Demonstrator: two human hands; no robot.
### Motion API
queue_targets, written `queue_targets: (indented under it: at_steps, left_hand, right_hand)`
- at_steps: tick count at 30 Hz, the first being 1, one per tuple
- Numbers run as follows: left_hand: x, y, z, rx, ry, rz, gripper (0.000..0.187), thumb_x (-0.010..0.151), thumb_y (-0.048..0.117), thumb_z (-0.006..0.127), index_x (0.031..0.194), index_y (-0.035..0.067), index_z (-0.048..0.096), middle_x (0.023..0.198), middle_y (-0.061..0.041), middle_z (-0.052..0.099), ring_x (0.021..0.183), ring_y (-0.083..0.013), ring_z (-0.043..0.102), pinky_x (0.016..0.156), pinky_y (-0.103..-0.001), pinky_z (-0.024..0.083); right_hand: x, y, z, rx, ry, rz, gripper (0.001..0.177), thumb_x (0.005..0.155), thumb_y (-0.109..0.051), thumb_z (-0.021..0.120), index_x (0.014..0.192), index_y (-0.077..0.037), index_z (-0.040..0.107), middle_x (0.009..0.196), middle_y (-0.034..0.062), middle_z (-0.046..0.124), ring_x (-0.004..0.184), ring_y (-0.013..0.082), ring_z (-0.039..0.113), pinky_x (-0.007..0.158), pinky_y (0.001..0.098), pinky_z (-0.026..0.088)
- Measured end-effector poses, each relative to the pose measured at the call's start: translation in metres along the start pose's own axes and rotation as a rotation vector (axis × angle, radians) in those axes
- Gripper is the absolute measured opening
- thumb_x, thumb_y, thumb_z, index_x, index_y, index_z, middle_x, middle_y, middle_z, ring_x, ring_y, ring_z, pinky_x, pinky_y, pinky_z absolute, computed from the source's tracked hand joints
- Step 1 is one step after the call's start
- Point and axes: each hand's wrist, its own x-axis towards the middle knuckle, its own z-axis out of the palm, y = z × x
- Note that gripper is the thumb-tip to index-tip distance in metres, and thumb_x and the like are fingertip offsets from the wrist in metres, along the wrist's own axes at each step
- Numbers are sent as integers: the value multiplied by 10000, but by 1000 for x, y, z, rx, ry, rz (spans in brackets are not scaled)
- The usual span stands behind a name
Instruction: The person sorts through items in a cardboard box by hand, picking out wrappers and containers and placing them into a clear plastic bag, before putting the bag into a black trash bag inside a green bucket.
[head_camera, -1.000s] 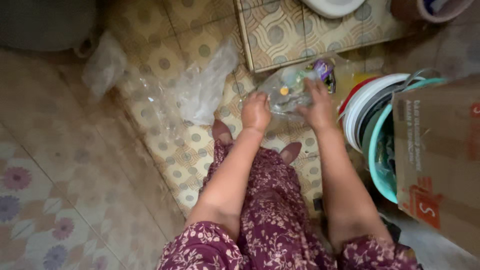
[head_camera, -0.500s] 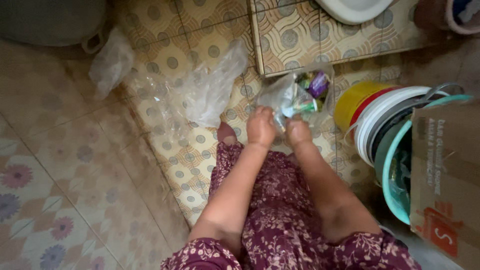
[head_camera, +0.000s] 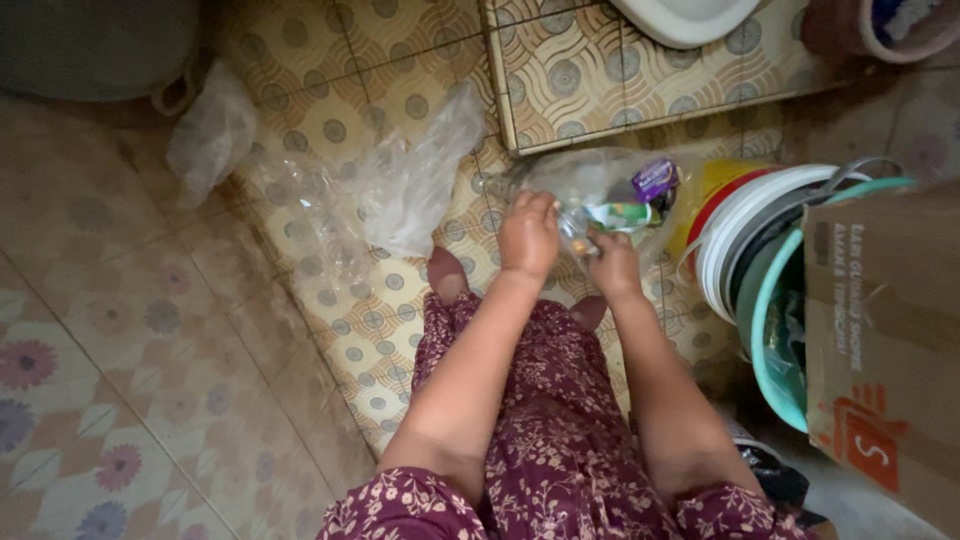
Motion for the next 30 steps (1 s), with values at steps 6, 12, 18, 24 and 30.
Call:
queue_targets:
  at_steps: [6, 12, 18, 24, 30]
  left_hand:
    - [15, -15, 4, 83, 2, 1, 135, 891, 139, 681, 991, 56, 719, 1071, -186, 696, 1004, -419, 641, 889, -484, 517]
    - [15, -42, 6, 23, 42, 26, 240, 999, 229, 633, 1125, 36, 699, 1158, -215, 674, 1107, -414, 610, 969, -484, 490]
    - [-9, -137, -7, 185, 63, -262, 290, 912, 251, 652, 1148, 107, 739, 1195, -202, 680, 1181, -384, 597, 1045, -456, 470]
    - [-35, -315, -8, 337, 39, -479, 363, 813, 220, 725, 1161, 121, 752, 1350, -310, 569, 1242, -461, 534, 1040, -500, 401]
    - [-32, -438, 0, -1259, 371, -1181, 294, 934, 218, 675, 1160, 33, 704, 1224, -177, 696, 1105, -323, 656, 961, -446, 524]
  right_hand:
    - [-3, -16, -17, 448, 34, 155, 465, 865, 23, 560, 1292, -140, 644, 1235, 160, 713, 1166, 266, 696, 998, 379, 533]
    - [13, -42, -54, 234, 205, -1, 540, 898, 33, 588, 1432, -36, 564, 1309, 240, 633, 1192, 369, 597, 1016, 455, 461]
    - [-7, -124, -109, 203, 376, -211, 491, 963, 75, 615, 1441, -36, 600, 1405, 234, 560, 1298, 412, 584, 1076, 438, 524]
    - [-22, -171, -77, 150, 349, -355, 370, 1001, 127, 598, 1289, -68, 725, 1371, 180, 579, 1284, 320, 623, 1066, 381, 572]
    - [-19, -162, -39, 203, 374, -415, 341, 997, 130, 619, 1236, -81, 742, 1322, 164, 622, 1249, 303, 634, 1080, 367, 534]
